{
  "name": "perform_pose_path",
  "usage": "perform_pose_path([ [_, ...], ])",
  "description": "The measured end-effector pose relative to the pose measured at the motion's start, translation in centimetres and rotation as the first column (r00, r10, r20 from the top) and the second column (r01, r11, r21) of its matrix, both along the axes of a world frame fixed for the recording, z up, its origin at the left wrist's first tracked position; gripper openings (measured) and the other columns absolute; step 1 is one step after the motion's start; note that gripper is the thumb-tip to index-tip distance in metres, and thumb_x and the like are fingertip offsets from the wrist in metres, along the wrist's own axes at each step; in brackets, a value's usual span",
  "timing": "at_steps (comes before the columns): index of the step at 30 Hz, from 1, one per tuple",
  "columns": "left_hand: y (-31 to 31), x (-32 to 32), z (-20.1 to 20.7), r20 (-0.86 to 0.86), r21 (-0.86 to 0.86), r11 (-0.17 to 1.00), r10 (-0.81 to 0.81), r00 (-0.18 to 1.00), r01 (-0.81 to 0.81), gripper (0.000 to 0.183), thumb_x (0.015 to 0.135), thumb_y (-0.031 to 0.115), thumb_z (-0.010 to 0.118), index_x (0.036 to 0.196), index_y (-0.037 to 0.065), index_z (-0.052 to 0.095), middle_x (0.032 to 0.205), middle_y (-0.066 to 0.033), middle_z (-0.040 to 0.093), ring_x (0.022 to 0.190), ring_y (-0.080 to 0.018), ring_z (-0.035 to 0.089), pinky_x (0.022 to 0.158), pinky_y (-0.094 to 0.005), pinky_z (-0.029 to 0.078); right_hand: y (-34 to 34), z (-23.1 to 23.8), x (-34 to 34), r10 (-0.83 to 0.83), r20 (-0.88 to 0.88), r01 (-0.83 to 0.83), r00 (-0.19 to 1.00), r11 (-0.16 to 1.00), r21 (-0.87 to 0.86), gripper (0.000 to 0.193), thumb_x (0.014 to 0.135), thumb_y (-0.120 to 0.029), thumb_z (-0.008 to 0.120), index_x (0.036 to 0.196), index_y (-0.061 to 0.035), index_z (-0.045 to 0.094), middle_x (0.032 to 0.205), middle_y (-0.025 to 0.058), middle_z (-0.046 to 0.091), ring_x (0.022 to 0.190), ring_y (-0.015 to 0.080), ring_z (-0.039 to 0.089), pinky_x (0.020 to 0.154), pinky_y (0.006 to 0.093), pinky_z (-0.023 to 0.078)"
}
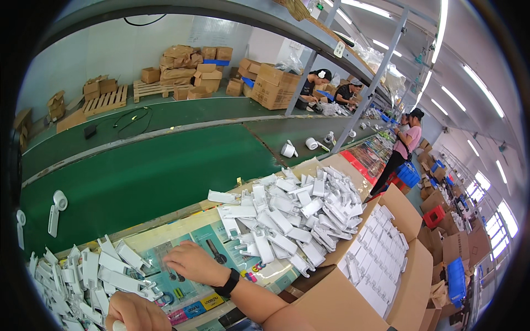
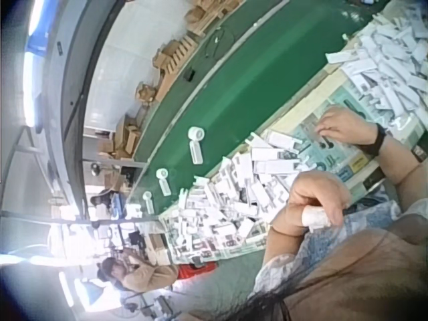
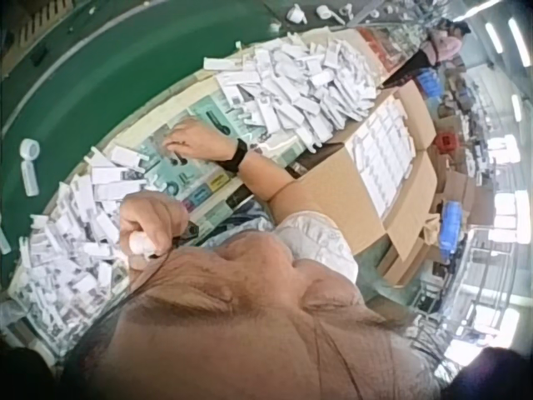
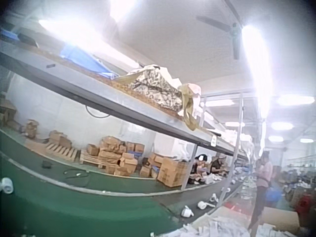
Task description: Assembling the components of small portable handheld fans at a factory assembly line.
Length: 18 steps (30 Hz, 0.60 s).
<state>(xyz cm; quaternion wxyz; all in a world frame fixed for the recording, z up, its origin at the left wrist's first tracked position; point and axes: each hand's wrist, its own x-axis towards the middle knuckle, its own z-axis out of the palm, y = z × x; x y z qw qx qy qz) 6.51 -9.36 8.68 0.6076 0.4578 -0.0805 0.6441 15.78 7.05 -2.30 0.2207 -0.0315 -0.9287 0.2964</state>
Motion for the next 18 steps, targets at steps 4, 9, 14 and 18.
perform_pose_path([
  [4,-0.70,-0.22,-0.30,-0.052,-0.102,0.992,0.072,0.996,-0.077,0.017,0.076,0.008,0.062,0.084,-0.006,0.059,0.068,-0.0119,0.058,0.049,-0.0185,0.042,0.044,-0.0308,0.031,-0.18,0.26,-0.07,0.009,-0.001,-0.009,1.000,1.000,-0.003,0.014,0.083,-0.015,0.057,0.093,-0.0068,0.062,0.087,0.0069,0.063,0.085,0.0244,0.057,0.090,0.0390,0.038],
  [9,-0.78,-0.09,-0.11,-0.079,-0.097,0.989,0.101,0.992,-0.109,0.015,0.074,0.006,0.061,0.082,-0.006,0.059,0.067,-0.0121,0.057,0.048,-0.0190,0.042,0.042,-0.0309,0.031,-0.28,0.51,0.07,0.009,0.003,-0.009,1.000,1.000,-0.019,0.015,0.083,-0.015,0.058,0.094,-0.0068,0.062,0.088,0.0076,0.063,0.086,0.0262,0.055,0.089,0.0386,0.039],
  [14,-0.57,-0.10,-0.29,-0.085,-0.105,0.988,0.109,0.990,-0.117,0.015,0.074,0.007,0.061,0.081,-0.006,0.059,0.065,-0.0125,0.056,0.047,-0.0190,0.042,0.042,-0.0311,0.030,-0.12,0.34,-0.02,0.012,-0.003,-0.012,1.000,1.000,-0.028,0.015,0.082,-0.015,0.059,0.093,-0.0066,0.062,0.088,0.0081,0.063,0.085,0.0278,0.054,0.087,0.0386,0.039],
  [18,-0.77,-0.13,-0.20,-0.075,-0.125,0.984,0.117,0.990,-0.126,0.015,0.074,0.008,0.061,0.079,-0.006,0.059,0.063,-0.0122,0.056,0.046,-0.0189,0.042,0.042,-0.0310,0.030,-0.20,0.71,-0.08,0.016,-0.007,-0.016,1.000,1.000,-0.005,0.016,0.083,-0.016,0.053,0.091,-0.0047,0.061,0.086,0.0096,0.061,0.084,0.0264,0.056,0.087,0.0369,0.038],
])
